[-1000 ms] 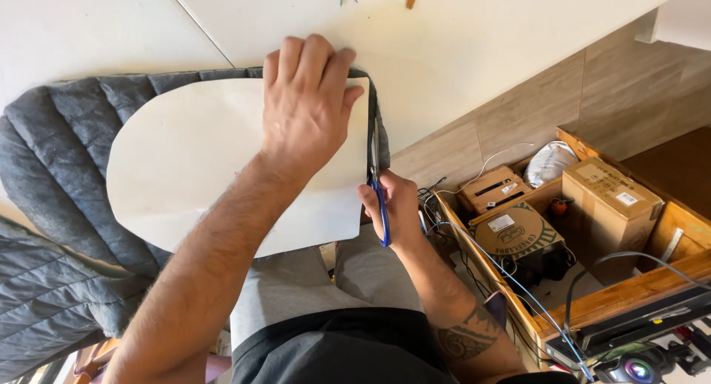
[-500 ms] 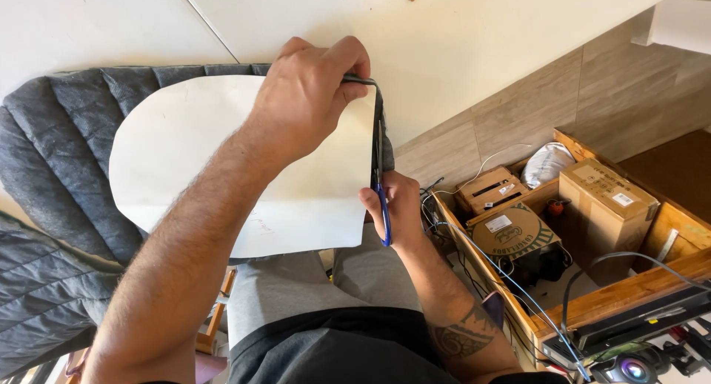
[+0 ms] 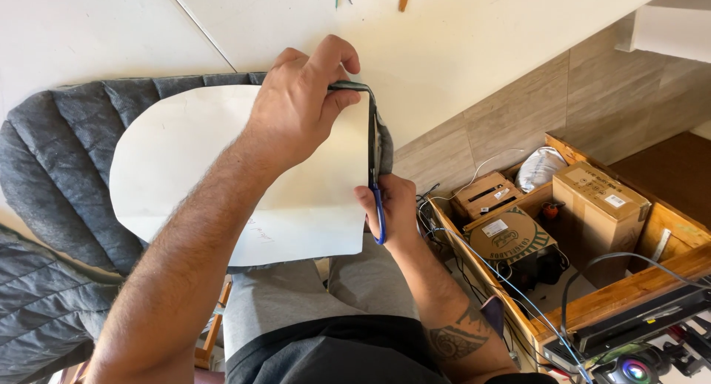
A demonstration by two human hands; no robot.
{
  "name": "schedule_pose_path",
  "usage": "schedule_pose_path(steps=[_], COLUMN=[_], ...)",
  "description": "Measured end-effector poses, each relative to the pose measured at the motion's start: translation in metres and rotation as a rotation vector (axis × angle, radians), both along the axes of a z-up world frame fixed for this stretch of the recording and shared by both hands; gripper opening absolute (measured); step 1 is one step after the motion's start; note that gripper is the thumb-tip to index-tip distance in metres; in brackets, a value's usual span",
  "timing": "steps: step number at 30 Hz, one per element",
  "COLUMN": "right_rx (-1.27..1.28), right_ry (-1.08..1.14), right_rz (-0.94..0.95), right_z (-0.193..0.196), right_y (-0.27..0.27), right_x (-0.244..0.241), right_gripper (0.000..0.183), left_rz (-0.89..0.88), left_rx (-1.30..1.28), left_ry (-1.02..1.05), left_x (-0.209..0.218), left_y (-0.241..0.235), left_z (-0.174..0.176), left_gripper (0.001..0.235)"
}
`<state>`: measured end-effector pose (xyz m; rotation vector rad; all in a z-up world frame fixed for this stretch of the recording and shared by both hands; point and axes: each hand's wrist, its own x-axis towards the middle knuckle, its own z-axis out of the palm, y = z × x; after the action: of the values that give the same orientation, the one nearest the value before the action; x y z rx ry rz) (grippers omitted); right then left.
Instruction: Cut a piece of quilted fabric using a paper template and scissors
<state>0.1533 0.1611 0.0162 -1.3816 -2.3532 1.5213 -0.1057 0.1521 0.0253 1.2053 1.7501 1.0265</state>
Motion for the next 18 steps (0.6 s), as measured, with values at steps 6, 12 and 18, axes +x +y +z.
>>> schedule_pose_path(steps=[6, 12, 18], right_rx=[-0.060, -0.036, -0.111], right_ry=[-0.019, -0.053, -0.070], right_rz=[0.026, 0.033, 0.012], right_z=[0.013, 0.017, 0.029], right_y=[0.020, 0.025, 0.036], right_x=[-0.020, -0.025, -0.039], right_gripper=[0.068, 0.064, 0.060], left_rz=[-0.002, -0.003, 0.004], left_rx=[-0.043, 0.018, 0.010], left_ry=[-0.002, -0.016, -0.015], left_x=[0.003, -0.001, -0.007], left_y=[-0.001, 0.000, 0.002], left_z=[0.000, 0.003, -0.001], left_gripper=[0.032, 0.032, 0.033])
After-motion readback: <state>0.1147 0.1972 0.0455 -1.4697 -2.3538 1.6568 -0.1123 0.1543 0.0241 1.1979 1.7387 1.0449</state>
